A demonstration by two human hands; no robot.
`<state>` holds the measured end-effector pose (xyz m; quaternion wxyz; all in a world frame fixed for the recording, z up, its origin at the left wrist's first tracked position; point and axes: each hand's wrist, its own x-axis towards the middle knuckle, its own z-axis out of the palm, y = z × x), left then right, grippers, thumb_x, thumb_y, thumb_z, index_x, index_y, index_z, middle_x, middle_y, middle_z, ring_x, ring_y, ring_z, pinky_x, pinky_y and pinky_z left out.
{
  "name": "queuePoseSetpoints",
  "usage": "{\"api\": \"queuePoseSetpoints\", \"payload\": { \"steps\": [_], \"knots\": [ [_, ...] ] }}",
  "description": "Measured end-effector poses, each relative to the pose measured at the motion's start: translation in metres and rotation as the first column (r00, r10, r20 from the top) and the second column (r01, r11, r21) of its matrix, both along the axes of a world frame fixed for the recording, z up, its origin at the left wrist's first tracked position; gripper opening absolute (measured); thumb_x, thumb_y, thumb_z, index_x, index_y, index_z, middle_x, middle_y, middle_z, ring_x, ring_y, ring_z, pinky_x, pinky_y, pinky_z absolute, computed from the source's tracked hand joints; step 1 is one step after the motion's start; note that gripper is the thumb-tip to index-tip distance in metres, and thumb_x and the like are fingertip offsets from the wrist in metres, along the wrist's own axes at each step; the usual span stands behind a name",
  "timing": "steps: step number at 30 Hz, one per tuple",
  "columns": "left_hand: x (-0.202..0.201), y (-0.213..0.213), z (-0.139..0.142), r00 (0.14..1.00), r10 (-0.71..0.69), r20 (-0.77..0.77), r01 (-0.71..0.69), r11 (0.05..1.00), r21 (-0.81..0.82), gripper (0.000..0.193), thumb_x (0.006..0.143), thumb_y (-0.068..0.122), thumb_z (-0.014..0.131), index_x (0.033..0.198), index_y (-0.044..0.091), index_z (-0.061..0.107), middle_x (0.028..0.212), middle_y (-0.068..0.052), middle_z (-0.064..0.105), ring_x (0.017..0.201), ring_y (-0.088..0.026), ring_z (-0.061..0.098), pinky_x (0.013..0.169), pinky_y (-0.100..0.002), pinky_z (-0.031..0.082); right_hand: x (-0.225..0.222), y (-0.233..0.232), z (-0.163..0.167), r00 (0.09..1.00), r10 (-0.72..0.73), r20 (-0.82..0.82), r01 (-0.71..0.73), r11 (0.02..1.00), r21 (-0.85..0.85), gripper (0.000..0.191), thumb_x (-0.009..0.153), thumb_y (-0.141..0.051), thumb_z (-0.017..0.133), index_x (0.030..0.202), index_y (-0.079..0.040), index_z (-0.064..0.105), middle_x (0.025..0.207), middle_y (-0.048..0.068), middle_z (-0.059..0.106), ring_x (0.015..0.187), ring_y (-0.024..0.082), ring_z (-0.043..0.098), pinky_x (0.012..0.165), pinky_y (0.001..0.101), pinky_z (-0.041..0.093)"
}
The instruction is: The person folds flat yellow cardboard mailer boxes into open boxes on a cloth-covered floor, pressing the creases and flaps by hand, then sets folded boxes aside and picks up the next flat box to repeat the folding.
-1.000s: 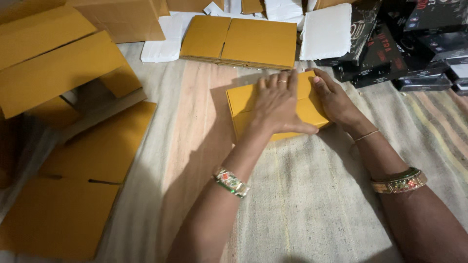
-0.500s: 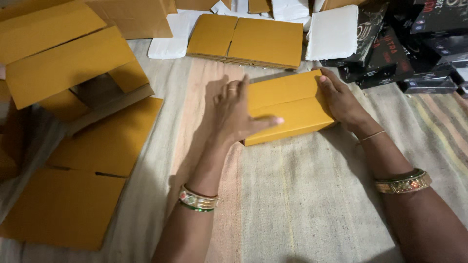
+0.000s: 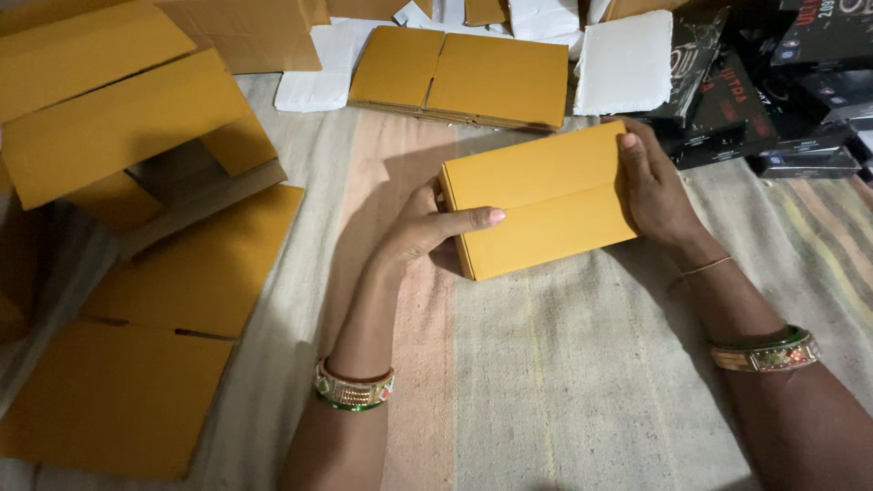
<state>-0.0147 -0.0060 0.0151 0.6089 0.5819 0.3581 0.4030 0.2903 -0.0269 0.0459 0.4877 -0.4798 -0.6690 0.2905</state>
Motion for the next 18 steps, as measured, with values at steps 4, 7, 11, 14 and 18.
{"api": "queuePoseSetpoints", "payload": {
  "steps": [4, 7, 11, 14, 18],
  "knots": [
    [0.002, -0.008, 0.018, 0.997, 0.056, -0.06, -0.038, 0.965, 0.26, 0.089, 0.061, 0.042, 0.096, 0.132, 0.0, 0.061, 0.124, -0.018, 0.073, 0.12, -0.028, 0.07, 0.102, -0.037, 0.059, 0.001, -0.01, 0.012, 0.997, -0.024, -0.072, 0.021, 0.999, -0.039, 0.078, 0.104, -0.066, 0.032, 0.15, -0.003, 0.038, 0.136, 0.02, 0.053, 0.132, 0.029, 0.054, 0.11, 0.0415, 0.049],
    [0.001, -0.02, 0.028, 0.977, 0.156, -0.145, -0.059, 0.852, 0.521, 0.08, 0.068, 0.03, 0.097, 0.134, 0.006, 0.058, 0.126, -0.015, 0.072, 0.119, -0.027, 0.071, 0.102, -0.037, 0.058, 0.007, -0.017, 0.019, 0.983, -0.016, -0.182, -0.001, 0.996, -0.092, 0.09, 0.097, -0.075, 0.03, 0.15, -0.003, 0.042, 0.14, 0.021, 0.053, 0.135, 0.032, 0.054, 0.11, 0.0451, 0.048],
    [0.011, -0.027, 0.032, 0.886, 0.379, -0.267, 0.056, 0.484, 0.873, 0.072, 0.072, 0.007, 0.09, 0.136, 0.011, 0.058, 0.134, -0.012, 0.069, 0.126, -0.031, 0.064, 0.108, -0.041, 0.048, 0.023, -0.015, 0.026, 0.876, 0.058, -0.478, -0.196, 0.95, -0.245, 0.096, 0.097, -0.079, 0.033, 0.151, 0.0, 0.047, 0.146, 0.021, 0.054, 0.136, 0.032, 0.052, 0.112, 0.0456, 0.044],
    [0.018, -0.029, 0.028, 0.845, 0.475, -0.246, 0.138, 0.251, 0.958, 0.063, 0.081, -0.01, 0.078, 0.137, 0.014, 0.061, 0.141, -0.006, 0.066, 0.137, -0.027, 0.06, 0.119, -0.041, 0.042, 0.029, -0.011, 0.024, 0.851, 0.014, -0.525, -0.231, 0.908, -0.349, 0.089, 0.092, -0.073, 0.047, 0.149, -0.004, 0.046, 0.147, 0.017, 0.055, 0.135, 0.03, 0.055, 0.11, 0.0444, 0.048],
    [0.028, -0.027, 0.023, 0.849, 0.469, -0.242, 0.188, 0.16, 0.969, 0.055, 0.09, -0.016, 0.066, 0.134, 0.018, 0.064, 0.143, 0.001, 0.064, 0.14, -0.02, 0.059, 0.124, -0.041, 0.039, 0.035, -0.007, 0.024, 0.84, -0.017, -0.543, -0.245, 0.881, -0.405, 0.073, 0.094, -0.045, 0.068, 0.15, -0.003, 0.047, 0.149, 0.017, 0.058, 0.135, 0.025, 0.059, 0.11, 0.0343, 0.051]
  ]
}}
